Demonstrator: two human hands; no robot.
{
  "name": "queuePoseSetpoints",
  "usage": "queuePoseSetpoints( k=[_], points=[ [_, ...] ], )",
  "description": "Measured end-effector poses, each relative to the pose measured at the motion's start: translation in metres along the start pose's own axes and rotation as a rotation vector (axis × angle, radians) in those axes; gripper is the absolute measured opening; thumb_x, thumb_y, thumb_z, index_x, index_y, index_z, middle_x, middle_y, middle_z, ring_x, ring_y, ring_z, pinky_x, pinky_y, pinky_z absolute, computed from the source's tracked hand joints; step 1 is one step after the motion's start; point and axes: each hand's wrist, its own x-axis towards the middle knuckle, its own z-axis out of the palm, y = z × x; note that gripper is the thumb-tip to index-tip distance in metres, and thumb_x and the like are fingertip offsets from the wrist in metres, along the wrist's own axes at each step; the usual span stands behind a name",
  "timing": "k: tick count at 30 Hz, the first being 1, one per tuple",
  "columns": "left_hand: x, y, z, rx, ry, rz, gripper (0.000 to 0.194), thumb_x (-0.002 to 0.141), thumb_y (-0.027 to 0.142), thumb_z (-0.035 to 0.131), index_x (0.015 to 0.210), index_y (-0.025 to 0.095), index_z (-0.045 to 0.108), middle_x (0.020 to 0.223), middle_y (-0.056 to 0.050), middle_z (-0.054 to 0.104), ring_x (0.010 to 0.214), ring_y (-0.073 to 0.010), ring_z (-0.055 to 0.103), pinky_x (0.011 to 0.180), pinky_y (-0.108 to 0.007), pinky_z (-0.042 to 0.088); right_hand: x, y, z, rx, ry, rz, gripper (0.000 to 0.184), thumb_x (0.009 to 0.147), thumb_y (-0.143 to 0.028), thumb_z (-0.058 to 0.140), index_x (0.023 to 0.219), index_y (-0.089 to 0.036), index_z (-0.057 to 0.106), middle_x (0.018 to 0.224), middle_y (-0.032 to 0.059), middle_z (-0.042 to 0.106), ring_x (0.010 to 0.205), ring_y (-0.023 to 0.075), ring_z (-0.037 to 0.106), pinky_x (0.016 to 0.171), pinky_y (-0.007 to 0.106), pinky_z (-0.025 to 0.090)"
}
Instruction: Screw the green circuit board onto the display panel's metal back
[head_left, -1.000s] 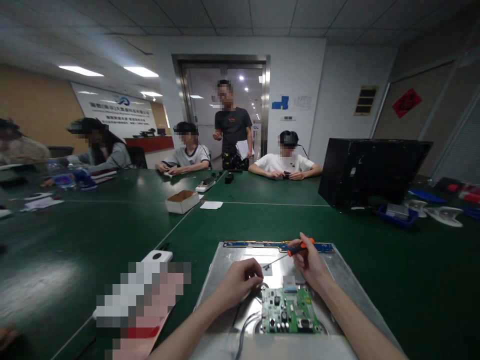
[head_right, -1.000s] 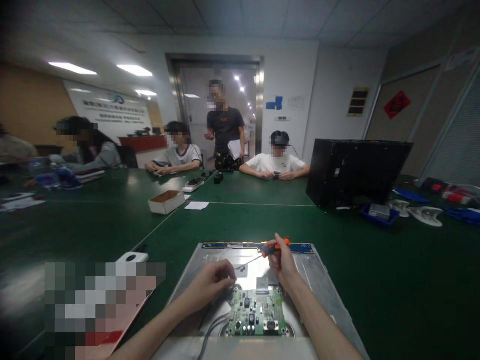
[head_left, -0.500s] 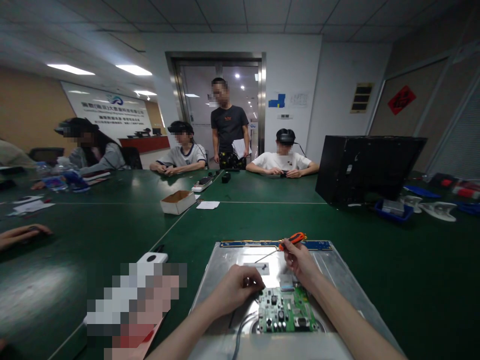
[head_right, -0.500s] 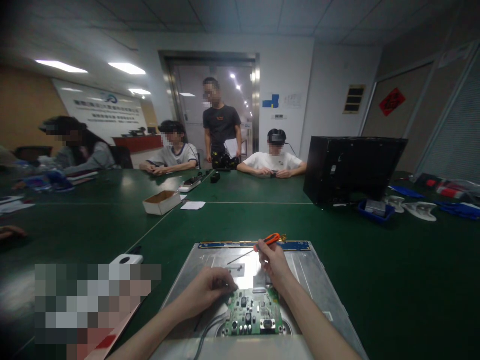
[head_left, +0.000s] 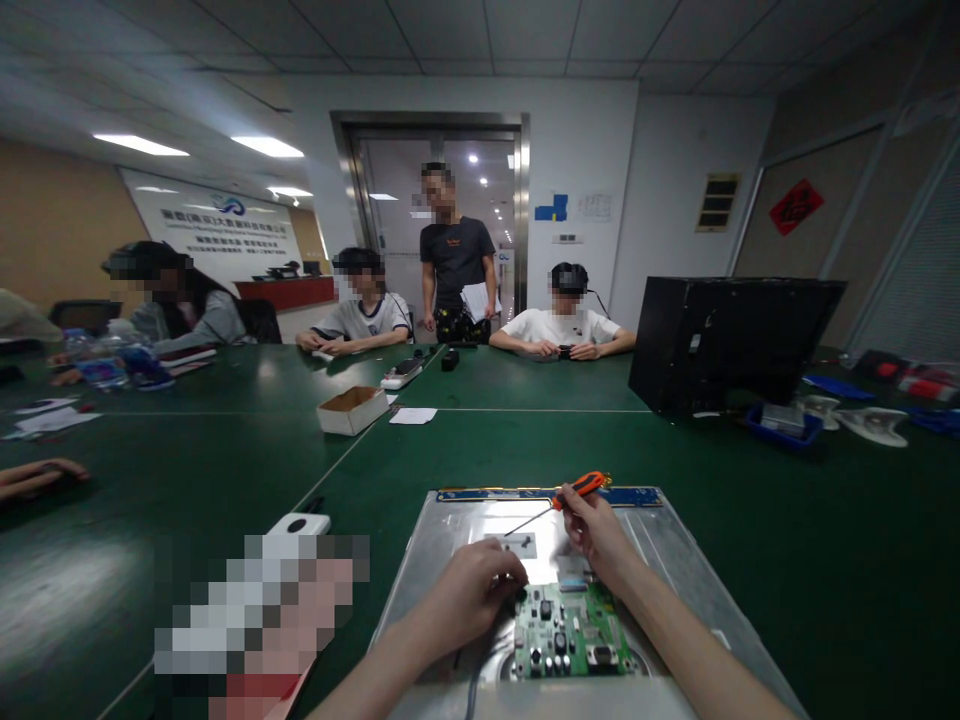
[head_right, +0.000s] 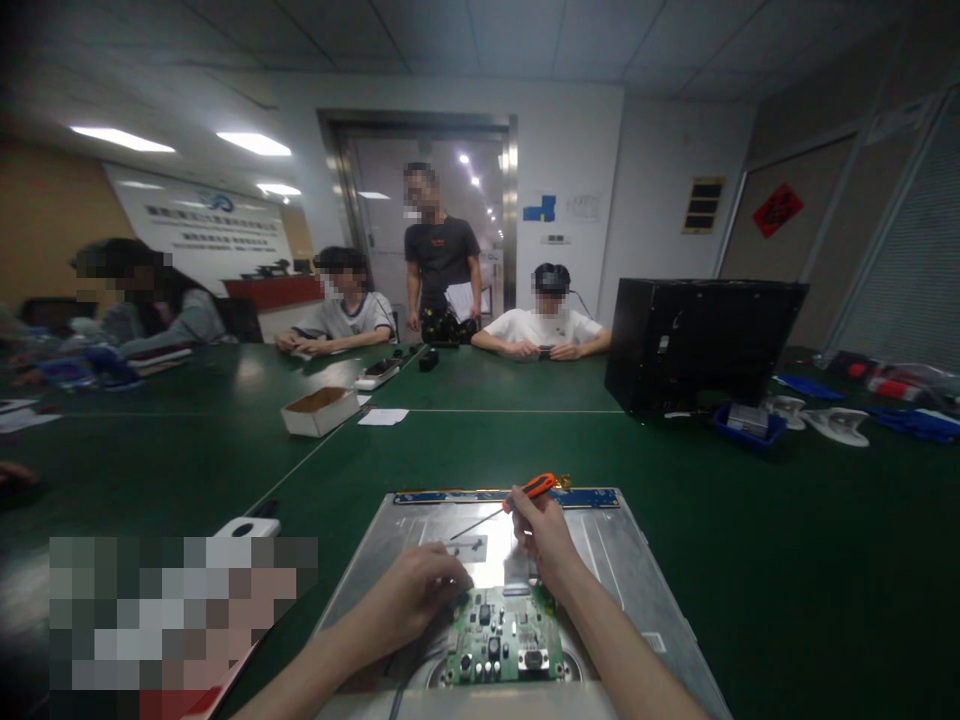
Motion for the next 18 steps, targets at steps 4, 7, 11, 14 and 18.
queuePoseSetpoints(
  k=[4, 7, 11, 14, 18],
  points=[
    [0.0, 0.003, -0.0021, 0.017, -0.013, -0.011, 0.02, 0.084, 0.009, 0.057, 0.086, 0.019, 0.075, 0.082, -0.005, 0.07, 0.077, -0.0186, 0.062, 0.069, -0.025, 0.043, -0.0007, -0.0004, 0.0006, -0.01, -0.001, 0.0, 0.058, 0.045, -0.062, 0.087, 0.071, -0.018, 0.059, 0.048, -0.0078, 0.051, 0.036, 0.0044, 0.036, 0.034, 0.017, 0.017],
    [0.0004, 0.0042, -0.0036, 0.023, -0.035, -0.022, 0.02, 0.086, 0.012, 0.058, 0.088, 0.02, 0.075, 0.083, -0.005, 0.07, 0.078, -0.0201, 0.062, 0.07, -0.027, 0.043, -0.0003, 0.0004, 0.0005, -0.014, -0.004, -0.007, 0.059, 0.044, -0.063, 0.087, 0.07, -0.018, 0.058, 0.046, -0.0085, 0.049, 0.036, 0.0041, 0.035, 0.034, 0.017, 0.018],
    [0.0001, 0.0046, -0.005, 0.0, -0.044, 0.016, 0.02, 0.087, 0.011, 0.056, 0.089, 0.02, 0.075, 0.084, -0.006, 0.071, 0.082, -0.0212, 0.062, 0.073, -0.029, 0.044, 0.002, 0.0032, -0.001, -0.022, -0.009, -0.019, 0.058, 0.047, -0.063, 0.086, 0.07, -0.018, 0.058, 0.045, -0.0092, 0.047, 0.034, 0.0047, 0.035, 0.033, 0.017, 0.017],
    [-0.0006, 0.0057, -0.0059, -0.043, -0.029, 0.06, 0.02, 0.086, 0.009, 0.057, 0.089, 0.019, 0.074, 0.092, -0.006, 0.072, 0.088, -0.021, 0.062, 0.08, -0.029, 0.044, 0.0043, 0.005, -0.0024, -0.025, -0.012, -0.034, 0.056, 0.049, -0.062, 0.086, 0.071, -0.019, 0.058, 0.047, -0.0084, 0.049, 0.035, 0.0053, 0.037, 0.032, 0.017, 0.019],
    [-0.0005, 0.0081, -0.0076, -0.095, -0.038, 0.05, 0.016, 0.086, 0.01, 0.059, 0.085, 0.018, 0.073, 0.09, -0.006, 0.071, 0.086, -0.0197, 0.062, 0.078, -0.028, 0.045, 0.0069, 0.0063, -0.0046, -0.03, -0.014, -0.06, 0.055, 0.051, -0.061, 0.086, 0.073, -0.019, 0.059, 0.049, -0.0071, 0.052, 0.035, 0.0058, 0.038, 0.032, 0.017, 0.02]
  ],
)
